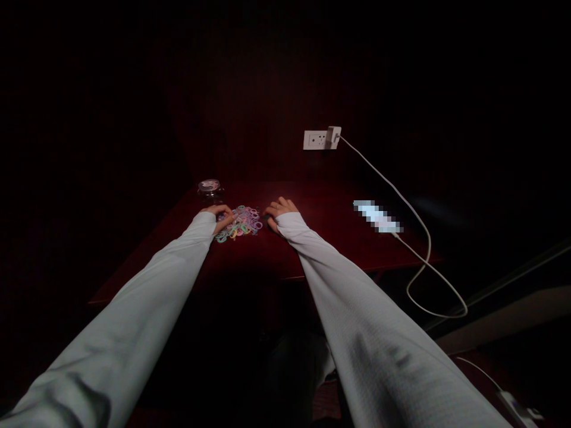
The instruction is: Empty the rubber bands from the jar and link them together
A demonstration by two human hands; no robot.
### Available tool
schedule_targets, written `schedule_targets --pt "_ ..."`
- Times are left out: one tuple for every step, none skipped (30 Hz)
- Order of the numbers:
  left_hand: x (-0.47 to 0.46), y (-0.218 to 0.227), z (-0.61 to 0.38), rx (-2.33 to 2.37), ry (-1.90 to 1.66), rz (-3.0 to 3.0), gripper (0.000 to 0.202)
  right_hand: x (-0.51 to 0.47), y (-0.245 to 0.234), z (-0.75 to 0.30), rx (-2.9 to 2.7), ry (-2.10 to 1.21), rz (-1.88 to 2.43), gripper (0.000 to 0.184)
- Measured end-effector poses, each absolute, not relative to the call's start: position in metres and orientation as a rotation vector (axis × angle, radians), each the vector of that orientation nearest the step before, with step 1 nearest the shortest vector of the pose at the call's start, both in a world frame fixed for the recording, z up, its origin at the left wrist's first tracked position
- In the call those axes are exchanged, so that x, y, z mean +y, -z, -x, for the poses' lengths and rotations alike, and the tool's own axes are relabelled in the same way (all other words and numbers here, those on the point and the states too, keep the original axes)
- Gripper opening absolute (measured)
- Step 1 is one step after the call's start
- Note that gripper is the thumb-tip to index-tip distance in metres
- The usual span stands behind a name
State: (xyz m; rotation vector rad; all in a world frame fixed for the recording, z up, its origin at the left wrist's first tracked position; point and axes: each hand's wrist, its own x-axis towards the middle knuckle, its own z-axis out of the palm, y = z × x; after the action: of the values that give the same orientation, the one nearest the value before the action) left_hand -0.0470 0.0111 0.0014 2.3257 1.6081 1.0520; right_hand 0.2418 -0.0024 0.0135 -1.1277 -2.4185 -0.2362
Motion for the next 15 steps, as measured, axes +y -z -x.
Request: schedule_targets --pt "0.0098 -0.002 0.0461 1.597 -1.081 -2.311 0.038 -0.0023 -0.0135 -0.2417 -2.424 0.24 1.123 0.031" --pt "0.0091 -0.0025 0.0454 1.588 -1.096 -2.296 0.038 -0.0021 -0.0134 -0.2416 -2.427 0.242 1.121 0.031" --pt "0.0088 -0.0029 0.0451 1.585 -1.102 -2.283 0.037 -0.0019 -0.0132 -0.2416 -2.428 0.241 1.121 0.031" --pt "0.0089 -0.0031 0.0451 1.587 -1.101 -2.271 0.037 -0.0017 -0.013 -0.2415 -2.429 0.239 1.123 0.031" --pt "0.0093 -0.0033 0.0452 1.593 -1.099 -2.262 0.037 -0.0015 -0.0128 -0.2415 -2.429 0.235 1.125 0.031" --pt "0.0096 -0.0036 0.0454 1.603 -1.102 -2.256 0.036 -0.0013 -0.0126 -0.2414 -2.431 0.23 1.128 0.032" --pt "0.0097 -0.0039 0.0453 1.615 -1.11 -2.252 0.035 -0.0013 -0.0124 -0.2414 -2.431 0.227 1.13 0.032" --pt "0.0094 -0.0043 0.0451 1.624 -1.114 -2.25 0.035 -0.0013 -0.0123 -0.2413 -2.431 0.224 1.131 0.032" --pt "0.0089 -0.0048 0.0447 1.629 -1.113 -2.252 0.035 -0.0014 -0.0122 -0.2413 -2.431 0.223 1.13 0.032" --pt "0.0081 -0.0054 0.0443 1.632 -1.112 -2.255 0.035 -0.0015 -0.0121 -0.2414 -2.431 0.222 1.128 0.032" --pt "0.0072 -0.006 0.0439 1.637 -1.113 -2.258 0.036 -0.0015 -0.0121 -0.2414 -2.43 0.221 1.124 0.032" --pt "0.0064 -0.0065 0.0437 1.643 -1.115 -2.261 0.037 -0.0015 -0.012 -0.2414 -2.43 0.22 1.118 0.032" --pt "0.0059 -0.0067 0.0438 1.646 -1.116 -2.264 0.038 -0.0014 -0.0119 -0.2415 -2.429 0.219 1.111 0.032" --pt "0.0059 -0.0067 0.0441 1.65 -1.121 -2.265 0.038 -0.0013 -0.0118 -0.2415 -2.427 0.218 1.106 0.031" --pt "0.0062 -0.0065 0.0448 1.656 -1.13 -2.263 0.039 -0.0013 -0.0117 -0.2415 -2.423 0.217 1.102 0.031"
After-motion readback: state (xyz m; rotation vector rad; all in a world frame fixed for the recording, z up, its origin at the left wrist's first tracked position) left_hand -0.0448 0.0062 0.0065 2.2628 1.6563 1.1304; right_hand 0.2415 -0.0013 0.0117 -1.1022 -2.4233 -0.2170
